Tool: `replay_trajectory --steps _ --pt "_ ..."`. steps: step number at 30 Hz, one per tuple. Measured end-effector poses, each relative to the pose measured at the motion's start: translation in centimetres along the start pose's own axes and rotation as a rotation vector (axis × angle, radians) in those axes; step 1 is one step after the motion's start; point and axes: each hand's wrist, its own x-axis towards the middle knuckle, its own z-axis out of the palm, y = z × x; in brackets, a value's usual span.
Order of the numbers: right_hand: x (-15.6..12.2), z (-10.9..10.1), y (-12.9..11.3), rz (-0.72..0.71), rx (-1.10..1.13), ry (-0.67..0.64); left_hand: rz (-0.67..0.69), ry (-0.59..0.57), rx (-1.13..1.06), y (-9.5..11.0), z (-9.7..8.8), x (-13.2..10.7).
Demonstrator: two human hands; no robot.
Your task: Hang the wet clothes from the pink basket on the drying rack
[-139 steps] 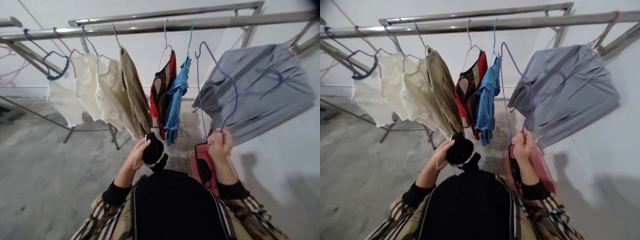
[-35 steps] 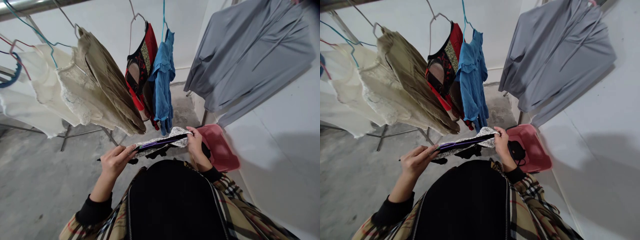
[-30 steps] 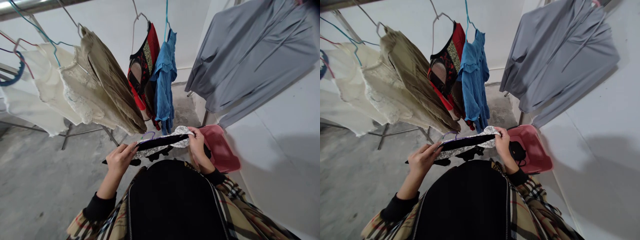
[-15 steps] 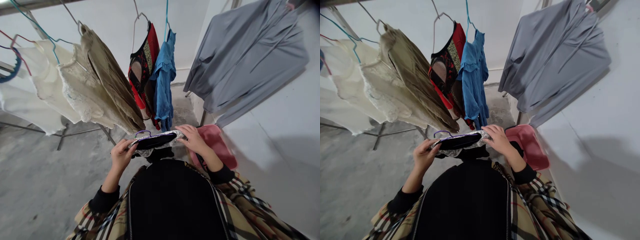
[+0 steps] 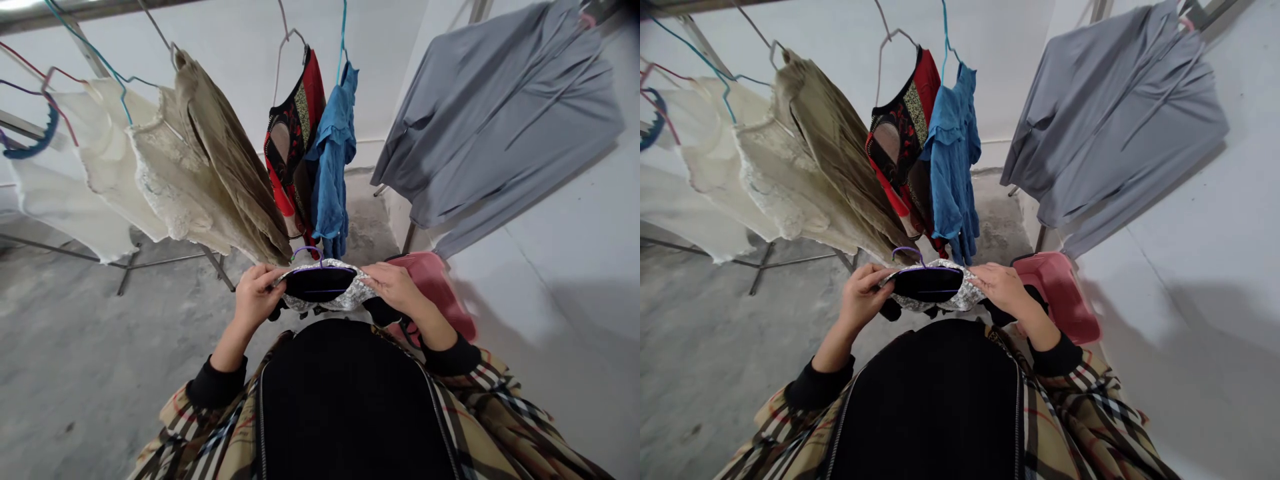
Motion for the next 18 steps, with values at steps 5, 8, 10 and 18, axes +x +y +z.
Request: replay_trajectory --steps 5,8,10,18 --pt "-0.9 -1.2 0.8 0.008 0.04 -0.014 -0.036 -0.072 0.0 -0.2 -1.1 0.2" --pt "-1.5 -1.4 1.3 0.015 0.011 -0.077 -0.071 -0.185 -0.163 0.0 -1.5 0.3" --pt "-1.8 -1.3 1.5 0.026 -0.041 -0.116 -0.067 -0.159 -0.236 0.2 -1.4 0.5" --pt "-2.2 -1.3 2.1 0.063 -0.062 -0.031 0.043 0.171 -0.042 0.7 1.0 -0.2"
